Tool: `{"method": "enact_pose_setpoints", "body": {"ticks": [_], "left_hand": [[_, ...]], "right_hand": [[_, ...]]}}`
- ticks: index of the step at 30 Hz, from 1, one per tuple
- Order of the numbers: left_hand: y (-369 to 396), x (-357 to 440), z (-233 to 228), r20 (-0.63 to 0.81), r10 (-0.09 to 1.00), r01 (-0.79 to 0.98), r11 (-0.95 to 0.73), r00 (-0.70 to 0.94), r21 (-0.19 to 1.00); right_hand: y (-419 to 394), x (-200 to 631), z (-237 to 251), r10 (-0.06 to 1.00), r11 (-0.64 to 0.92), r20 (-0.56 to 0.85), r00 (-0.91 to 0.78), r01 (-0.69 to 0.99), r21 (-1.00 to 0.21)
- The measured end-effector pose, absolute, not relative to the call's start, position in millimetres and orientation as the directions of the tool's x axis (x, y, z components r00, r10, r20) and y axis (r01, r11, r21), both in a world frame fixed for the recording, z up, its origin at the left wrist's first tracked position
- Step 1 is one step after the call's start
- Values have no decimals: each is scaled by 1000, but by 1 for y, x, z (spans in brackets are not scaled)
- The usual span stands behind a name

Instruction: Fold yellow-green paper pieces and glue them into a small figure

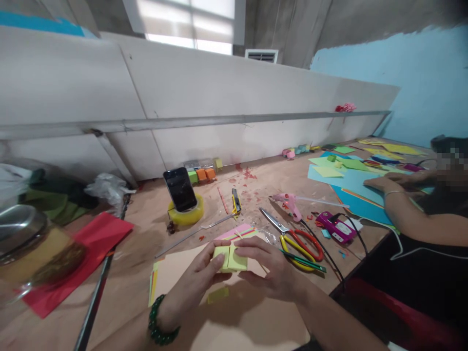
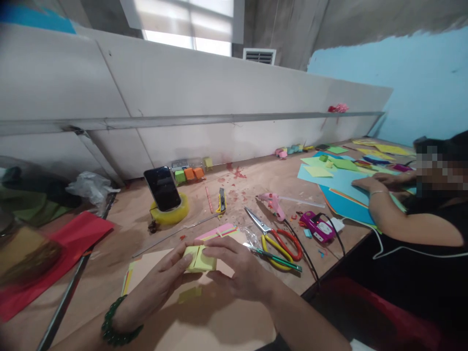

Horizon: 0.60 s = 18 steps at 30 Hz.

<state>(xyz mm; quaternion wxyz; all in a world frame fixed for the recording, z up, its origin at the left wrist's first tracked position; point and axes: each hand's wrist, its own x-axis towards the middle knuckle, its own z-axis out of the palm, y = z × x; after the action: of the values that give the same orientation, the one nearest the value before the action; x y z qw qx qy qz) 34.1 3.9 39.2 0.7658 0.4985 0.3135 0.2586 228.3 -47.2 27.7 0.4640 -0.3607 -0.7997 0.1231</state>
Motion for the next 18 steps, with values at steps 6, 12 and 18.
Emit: {"method": "enact_pose_setpoints", "body": {"ticks": [6, 12, 18], "left_hand": [[3, 34, 38, -209, 710, -88, 357, 673, 930], [4, 34, 35, -226, 699, -87, 382, 679, 920], [3, 34, 35, -250, 684, -147, 466, 685, 873]], "right_hand": [[-48, 230, 29, 696, 706, 644, -316, 464, -535], [-47, 232, 33, 695, 712, 637, -333, 439, -548], [-47, 230, 32, 685, 721, 647, -335, 442, -534]]}}
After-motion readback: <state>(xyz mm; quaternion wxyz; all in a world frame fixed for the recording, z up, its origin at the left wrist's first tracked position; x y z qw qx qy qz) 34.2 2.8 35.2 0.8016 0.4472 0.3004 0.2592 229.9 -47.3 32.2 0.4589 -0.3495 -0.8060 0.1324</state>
